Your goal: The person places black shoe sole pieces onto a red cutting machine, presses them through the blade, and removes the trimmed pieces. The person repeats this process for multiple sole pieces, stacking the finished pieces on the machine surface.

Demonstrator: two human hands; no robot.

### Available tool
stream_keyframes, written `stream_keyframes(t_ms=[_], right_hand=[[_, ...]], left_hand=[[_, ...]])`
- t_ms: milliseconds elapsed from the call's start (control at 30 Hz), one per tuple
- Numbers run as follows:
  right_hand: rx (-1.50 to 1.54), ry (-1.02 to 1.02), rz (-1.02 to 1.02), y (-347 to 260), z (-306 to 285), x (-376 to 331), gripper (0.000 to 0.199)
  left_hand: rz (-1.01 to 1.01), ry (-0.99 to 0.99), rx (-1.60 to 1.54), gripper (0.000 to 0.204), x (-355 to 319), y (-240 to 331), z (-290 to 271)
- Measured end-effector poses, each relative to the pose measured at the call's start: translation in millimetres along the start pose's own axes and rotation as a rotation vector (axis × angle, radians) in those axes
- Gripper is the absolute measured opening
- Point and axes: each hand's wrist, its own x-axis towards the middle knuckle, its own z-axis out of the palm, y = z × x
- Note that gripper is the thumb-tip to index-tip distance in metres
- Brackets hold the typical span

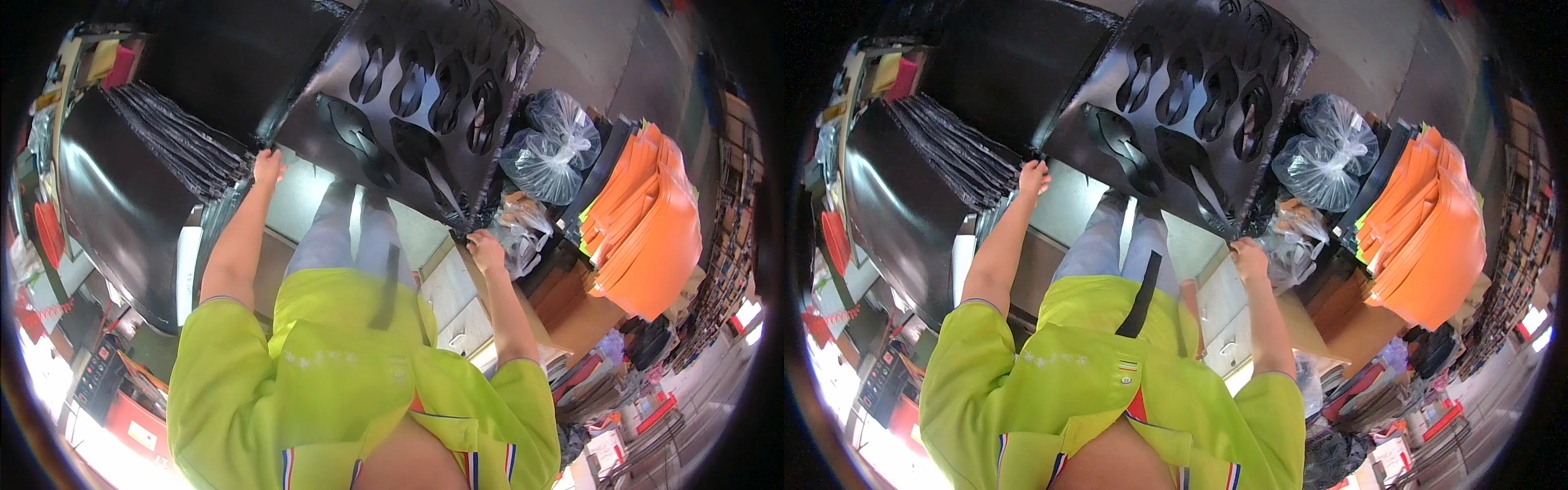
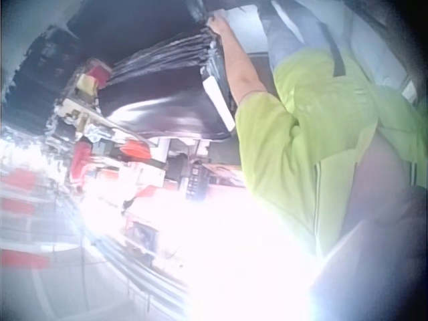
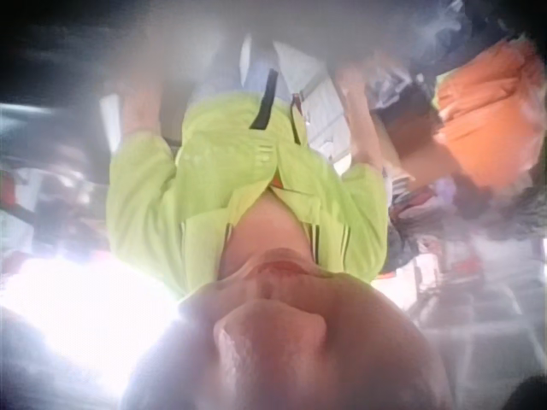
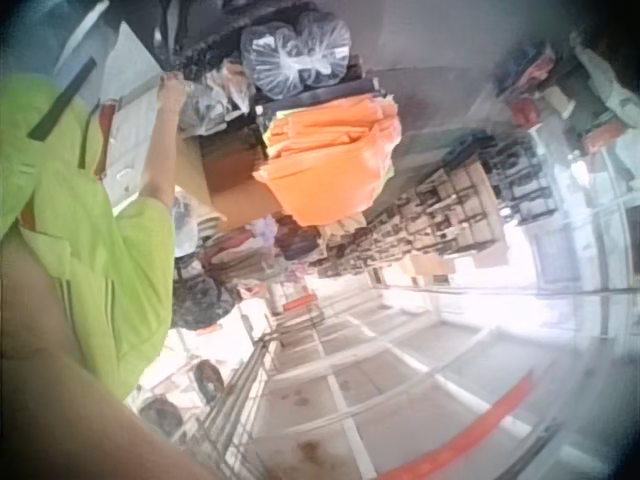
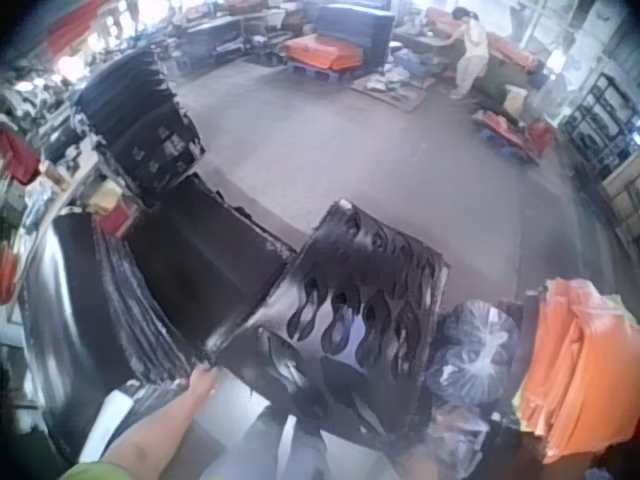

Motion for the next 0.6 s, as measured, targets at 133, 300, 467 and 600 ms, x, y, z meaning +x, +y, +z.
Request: stream_keyframes(t_ms=[133,300,467,600], right_hand=[[0.061,-0.082,0.121,4,10,14,0.028],[0.183,0.001,-0.029,6,6,68,0.029],[0.203,0.016,-0.168,-36,-4,148,0.026],[0.618,-0.087,-0.092,-113,-16,175,0.023]], left_hand=[[-0.031,-0.292,0.059,0.033,-34,-76,-24],[-0.087,-0.278,0.009,0.021,-116,-167,-70],[-0.185,-0.057,-0.207,0.021,-187,-203,-121],[0.03,0.203,-0.332,0.023,-189,-203,-173]])
